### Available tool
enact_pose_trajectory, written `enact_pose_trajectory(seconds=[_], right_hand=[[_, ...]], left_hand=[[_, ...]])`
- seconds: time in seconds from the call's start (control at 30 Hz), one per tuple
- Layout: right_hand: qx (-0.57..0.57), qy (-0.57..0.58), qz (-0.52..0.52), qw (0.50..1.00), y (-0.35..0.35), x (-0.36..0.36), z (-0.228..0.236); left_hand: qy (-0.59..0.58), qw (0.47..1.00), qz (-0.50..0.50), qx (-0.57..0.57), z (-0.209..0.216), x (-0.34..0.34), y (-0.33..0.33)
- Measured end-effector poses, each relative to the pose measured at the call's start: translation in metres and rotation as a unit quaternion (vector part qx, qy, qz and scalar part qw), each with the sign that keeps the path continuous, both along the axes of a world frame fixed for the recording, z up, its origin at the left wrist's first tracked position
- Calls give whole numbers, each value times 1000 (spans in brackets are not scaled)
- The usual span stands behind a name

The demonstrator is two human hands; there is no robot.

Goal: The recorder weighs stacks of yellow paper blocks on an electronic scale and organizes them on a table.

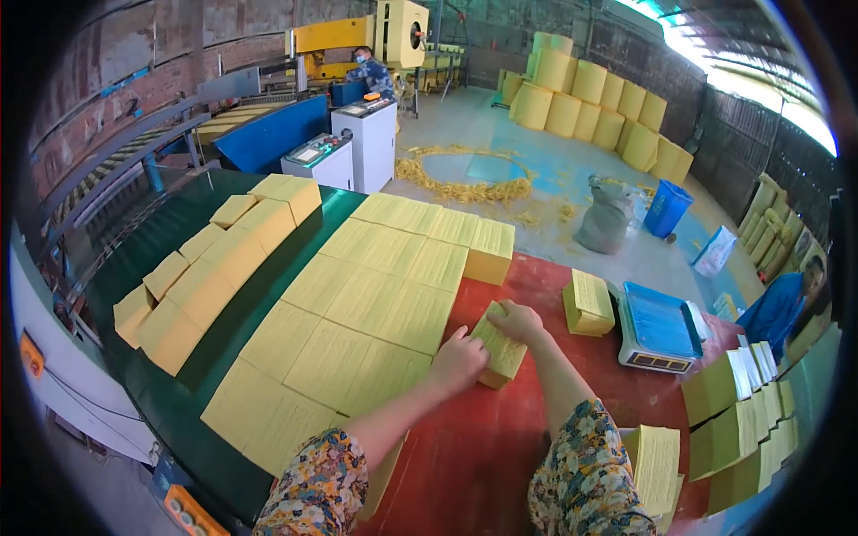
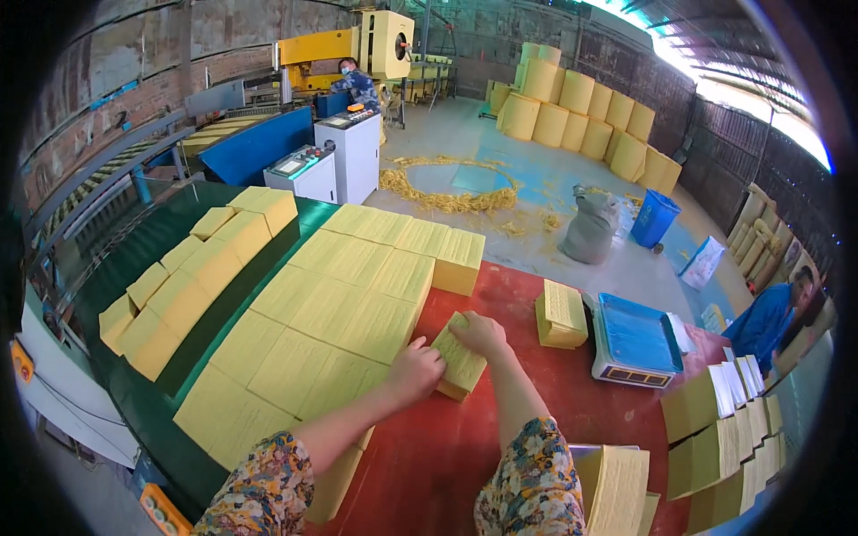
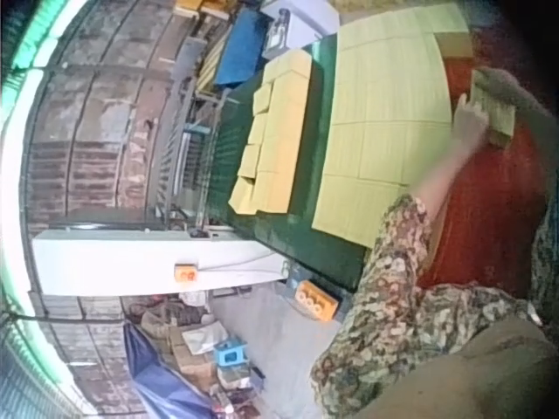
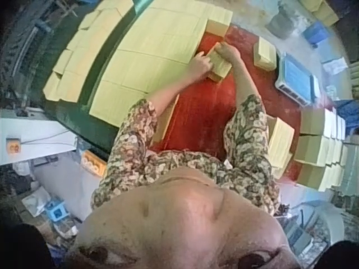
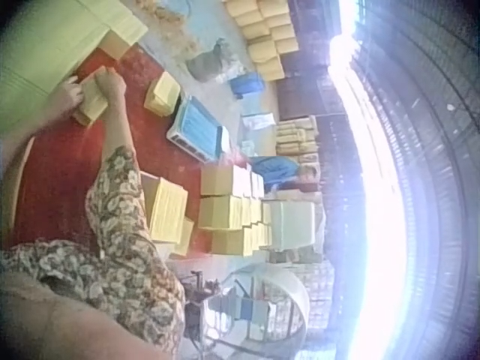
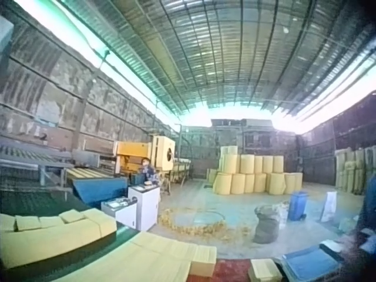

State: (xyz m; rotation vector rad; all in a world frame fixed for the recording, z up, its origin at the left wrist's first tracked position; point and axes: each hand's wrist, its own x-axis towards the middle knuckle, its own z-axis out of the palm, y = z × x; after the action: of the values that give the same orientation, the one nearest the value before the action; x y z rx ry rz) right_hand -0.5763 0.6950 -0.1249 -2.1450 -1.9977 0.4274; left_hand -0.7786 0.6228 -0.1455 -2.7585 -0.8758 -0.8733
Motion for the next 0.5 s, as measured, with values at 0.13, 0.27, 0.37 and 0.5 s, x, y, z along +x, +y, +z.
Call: enact_pose_trajectory(seconds=[0.13,0.27,0.37,0.5], right_hand=[[-30,2,47,998,-48,-1,-2],[-88,-32,133,987,-103,-16,3],[-90,-12,163,982,-150,-35,10],[-111,-49,200,972,-213,-59,20]], left_hand=[[49,998,-36,-13,4,-15,-54],[66,996,-52,-11,9,-39,-133],[54,998,-29,-1,12,-58,-197],[-33,996,29,-77,10,-77,-280]])
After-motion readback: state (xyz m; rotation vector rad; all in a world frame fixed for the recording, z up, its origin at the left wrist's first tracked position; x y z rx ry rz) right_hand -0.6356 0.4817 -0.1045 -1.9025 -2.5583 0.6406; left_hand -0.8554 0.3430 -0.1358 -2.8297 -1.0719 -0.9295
